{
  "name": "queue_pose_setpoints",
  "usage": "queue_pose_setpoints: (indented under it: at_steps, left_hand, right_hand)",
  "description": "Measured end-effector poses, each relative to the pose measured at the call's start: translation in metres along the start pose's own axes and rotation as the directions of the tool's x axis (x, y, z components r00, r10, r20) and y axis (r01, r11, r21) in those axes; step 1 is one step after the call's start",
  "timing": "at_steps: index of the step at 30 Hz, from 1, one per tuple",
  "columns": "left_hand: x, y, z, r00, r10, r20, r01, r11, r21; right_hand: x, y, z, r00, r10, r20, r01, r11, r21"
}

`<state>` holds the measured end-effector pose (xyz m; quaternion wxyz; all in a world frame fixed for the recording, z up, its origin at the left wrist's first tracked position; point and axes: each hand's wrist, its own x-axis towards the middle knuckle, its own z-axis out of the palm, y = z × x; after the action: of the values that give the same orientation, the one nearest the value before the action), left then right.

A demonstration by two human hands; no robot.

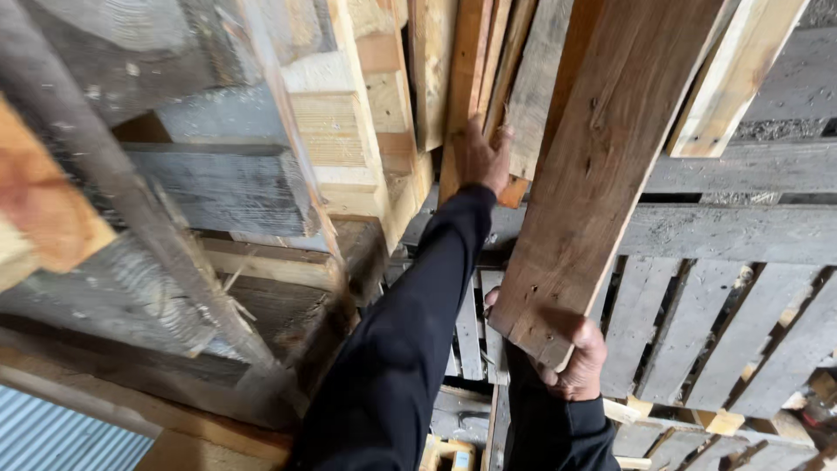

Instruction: The person dismantles wooden pallets using a claw hammer, prying boards loose and pulling nails from the planks. They set removed boards and blocks aside, stack the salvaged wood, and continue working through additional pallets.

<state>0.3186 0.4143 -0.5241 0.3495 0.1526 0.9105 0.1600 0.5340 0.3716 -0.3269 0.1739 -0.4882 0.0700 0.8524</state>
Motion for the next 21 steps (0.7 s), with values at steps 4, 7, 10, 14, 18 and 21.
queue_pose_setpoints:
  at_steps: [4, 7, 10, 14, 18, 21]
  left_hand:
    - [0.029, -0.012, -0.004, 0.999, 0.032, -0.042, -0.034, 0.998, -0.056]
    - [0.034, -0.019, -0.029, 0.996, -0.050, 0.076, 0.056, 0.996, -0.073]
    - [0.034, -0.018, -0.051, 0.990, -0.130, -0.059, 0.121, 0.982, -0.143]
    - [0.043, -0.011, -0.055, 0.961, 0.275, 0.003, -0.260, 0.904, 0.341]
    - [0.052, 0.000, -0.031, 0.947, 0.321, -0.011, -0.298, 0.891, 0.341]
    - [0.051, 0.012, -0.020, 0.966, -0.111, 0.235, 0.031, 0.947, 0.320]
  right_hand:
    - [0.002, -0.010, 0.012, 0.993, -0.088, 0.072, 0.098, 0.984, -0.147]
    - [0.004, -0.017, 0.022, 0.995, -0.091, 0.048, 0.100, 0.964, -0.244]
    - [0.004, -0.023, 0.031, 0.997, -0.079, 0.026, 0.083, 0.952, -0.294]
    - [0.002, -0.028, 0.036, 0.998, -0.061, 0.010, 0.061, 0.958, -0.279]
    - [0.004, -0.028, 0.035, 0.997, -0.079, 0.005, 0.077, 0.951, -0.299]
    - [-0.001, -0.028, 0.032, 0.994, -0.107, 0.002, 0.103, 0.945, -0.311]
